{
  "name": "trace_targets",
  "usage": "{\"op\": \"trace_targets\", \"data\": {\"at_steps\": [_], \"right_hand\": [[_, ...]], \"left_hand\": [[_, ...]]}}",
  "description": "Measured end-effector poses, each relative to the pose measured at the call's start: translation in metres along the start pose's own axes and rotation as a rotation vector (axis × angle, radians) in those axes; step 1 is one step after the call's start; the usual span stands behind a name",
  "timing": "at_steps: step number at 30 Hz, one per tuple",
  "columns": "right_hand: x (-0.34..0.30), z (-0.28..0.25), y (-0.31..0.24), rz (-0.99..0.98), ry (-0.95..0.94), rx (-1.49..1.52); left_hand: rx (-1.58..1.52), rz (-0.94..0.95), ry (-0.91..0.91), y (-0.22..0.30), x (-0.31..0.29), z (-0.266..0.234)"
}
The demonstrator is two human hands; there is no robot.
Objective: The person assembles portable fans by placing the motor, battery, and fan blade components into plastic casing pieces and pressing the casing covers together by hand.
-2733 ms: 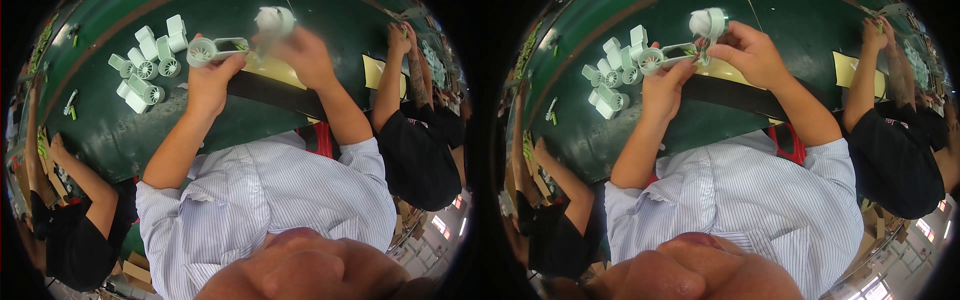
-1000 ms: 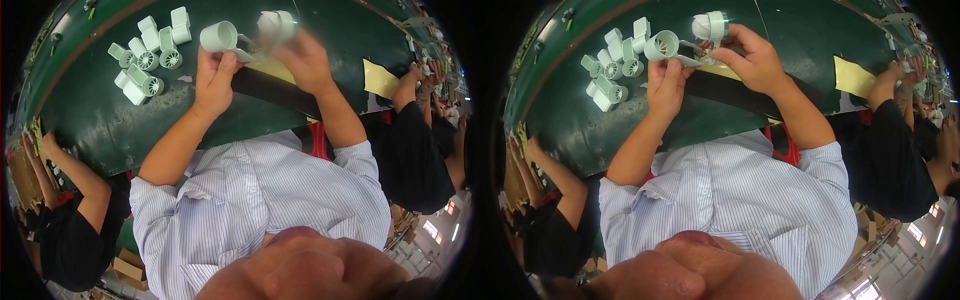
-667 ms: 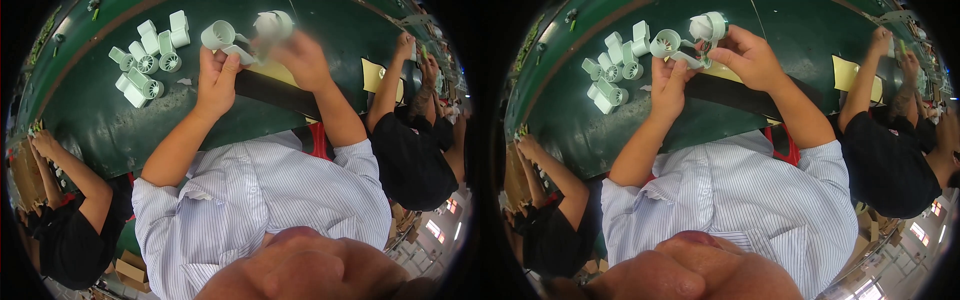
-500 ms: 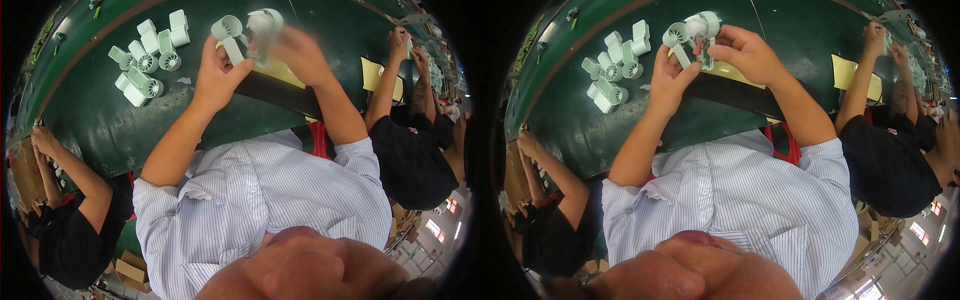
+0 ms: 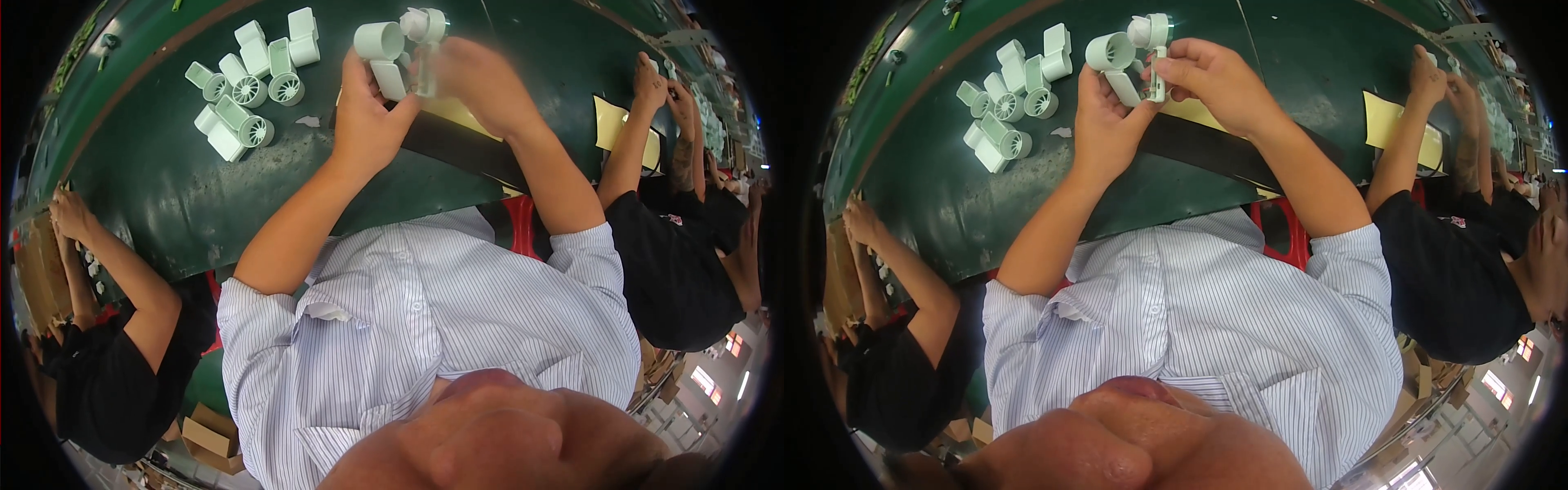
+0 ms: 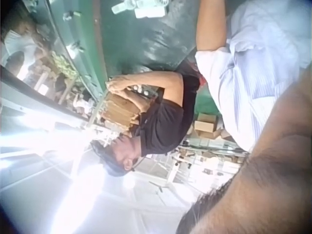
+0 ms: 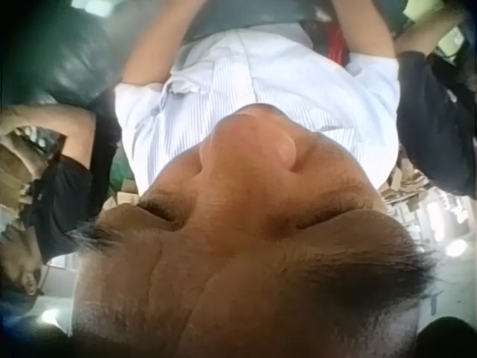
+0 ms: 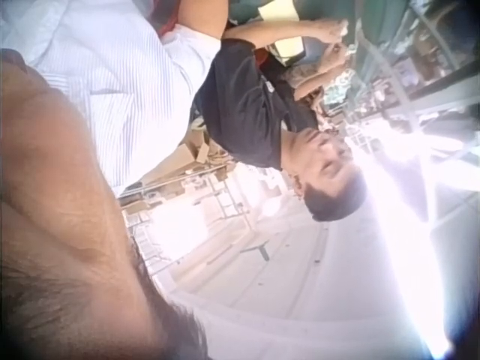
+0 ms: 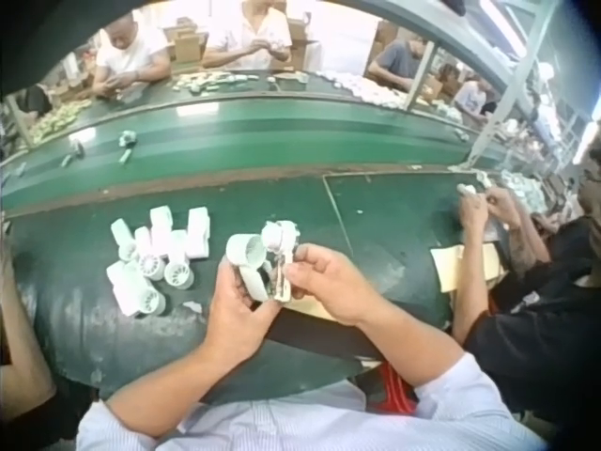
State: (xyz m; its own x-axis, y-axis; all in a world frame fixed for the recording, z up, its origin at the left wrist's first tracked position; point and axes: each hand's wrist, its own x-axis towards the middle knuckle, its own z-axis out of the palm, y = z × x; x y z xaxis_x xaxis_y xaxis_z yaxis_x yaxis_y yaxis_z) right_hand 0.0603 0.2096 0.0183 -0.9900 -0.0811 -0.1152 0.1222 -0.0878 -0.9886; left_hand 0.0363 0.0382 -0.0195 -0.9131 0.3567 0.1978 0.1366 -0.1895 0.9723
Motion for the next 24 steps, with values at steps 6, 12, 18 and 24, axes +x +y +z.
{"op": "trace_targets", "data": {"at_steps": [6, 12, 18, 24], "right_hand": [[-0.003, 0.007, -0.002, -0.06, 0.026, -0.081], [-0.005, 0.012, -0.005, -0.161, 0.085, -0.197], [-0.008, 0.012, -0.005, -0.251, 0.048, -0.281], [-0.008, 0.012, 0.0, -0.344, 0.052, -0.416]], "left_hand": [[-0.097, -0.164, 0.027, -0.005, 0.0, -0.005], [-0.306, -0.356, 0.012, 0.015, 0.0, -0.006], [-0.496, -0.456, -0.099, 0.014, 0.002, -0.015], [-0.563, -0.465, -0.053, 0.016, 0.003, -0.018]]}}
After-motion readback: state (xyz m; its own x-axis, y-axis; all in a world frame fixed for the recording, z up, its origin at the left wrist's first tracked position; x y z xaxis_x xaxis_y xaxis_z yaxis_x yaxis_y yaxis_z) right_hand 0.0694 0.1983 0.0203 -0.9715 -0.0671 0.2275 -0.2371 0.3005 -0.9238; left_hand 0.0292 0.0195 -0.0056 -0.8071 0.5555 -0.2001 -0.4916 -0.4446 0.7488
